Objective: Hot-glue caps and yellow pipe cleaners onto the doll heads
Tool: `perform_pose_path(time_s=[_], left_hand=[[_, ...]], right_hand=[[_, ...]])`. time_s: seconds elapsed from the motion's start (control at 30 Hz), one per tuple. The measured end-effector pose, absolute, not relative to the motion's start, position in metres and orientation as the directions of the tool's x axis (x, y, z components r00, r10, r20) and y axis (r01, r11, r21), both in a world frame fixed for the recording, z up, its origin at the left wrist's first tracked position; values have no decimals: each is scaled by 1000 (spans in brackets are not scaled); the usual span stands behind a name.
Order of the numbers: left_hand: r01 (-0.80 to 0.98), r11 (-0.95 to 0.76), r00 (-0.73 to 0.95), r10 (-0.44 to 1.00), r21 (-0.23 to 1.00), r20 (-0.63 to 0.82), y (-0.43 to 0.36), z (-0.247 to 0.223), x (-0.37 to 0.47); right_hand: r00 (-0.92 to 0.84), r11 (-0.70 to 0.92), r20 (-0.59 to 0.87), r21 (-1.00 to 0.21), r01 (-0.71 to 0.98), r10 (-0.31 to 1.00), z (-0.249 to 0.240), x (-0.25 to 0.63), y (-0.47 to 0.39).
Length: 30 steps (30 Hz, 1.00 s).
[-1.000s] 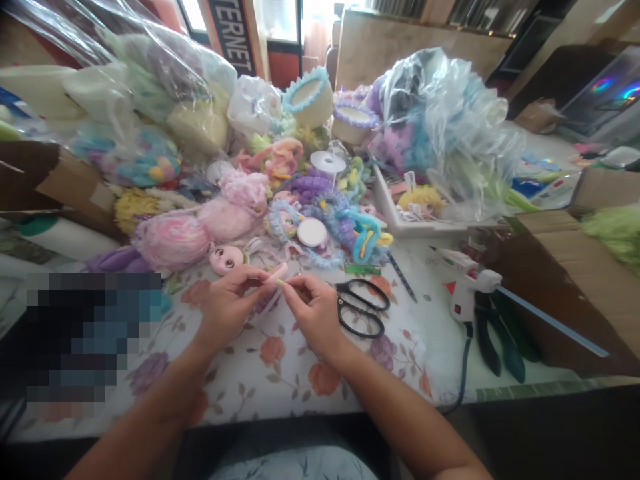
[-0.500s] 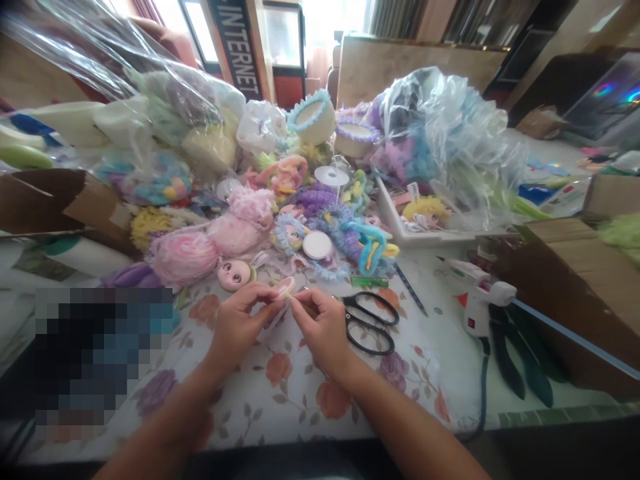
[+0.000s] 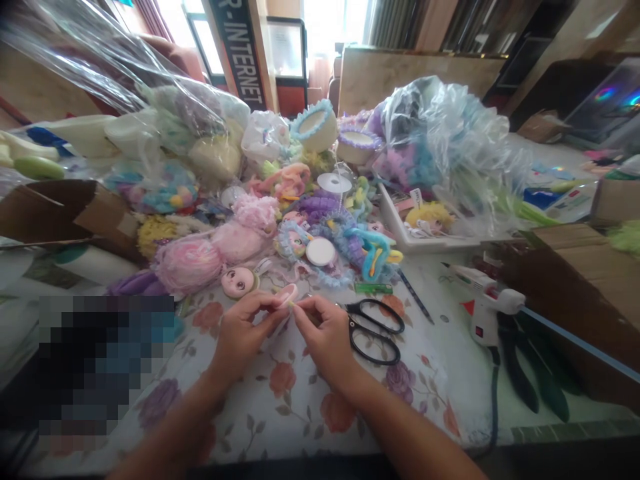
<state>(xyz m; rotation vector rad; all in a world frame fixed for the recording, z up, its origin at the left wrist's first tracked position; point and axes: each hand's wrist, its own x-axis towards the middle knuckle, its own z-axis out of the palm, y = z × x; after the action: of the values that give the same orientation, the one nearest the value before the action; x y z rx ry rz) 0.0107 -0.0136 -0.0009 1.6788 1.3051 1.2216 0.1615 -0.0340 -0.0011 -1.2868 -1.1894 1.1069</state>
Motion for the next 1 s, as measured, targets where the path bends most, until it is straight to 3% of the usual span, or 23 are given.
perform_pose_path(time_s=[0.1, 0.27, 0.43, 0.67, 1.0], left_hand=[[409, -350, 46, 930, 843, 364, -16, -6, 13], [581, -520, 57, 793, 626, 606, -20, -16, 18], [634, -606, 140, 700, 480, 700, -21, -16, 20], [640, -648, 195, 658, 414, 728, -22, -19, 21], [641, -682, 129, 547, 352, 827, -17, -13, 13]], right_hand=[[99, 13, 22, -996, 84, 995, 1, 159, -34], [142, 67, 87, -988, 141, 986, 1, 154, -34], [124, 71, 86, -990, 122, 989, 0, 154, -33], [94, 57, 68, -992, 109, 993, 0, 157, -32], [32, -43, -44, -999, -28, 999, -3, 162, -27]])
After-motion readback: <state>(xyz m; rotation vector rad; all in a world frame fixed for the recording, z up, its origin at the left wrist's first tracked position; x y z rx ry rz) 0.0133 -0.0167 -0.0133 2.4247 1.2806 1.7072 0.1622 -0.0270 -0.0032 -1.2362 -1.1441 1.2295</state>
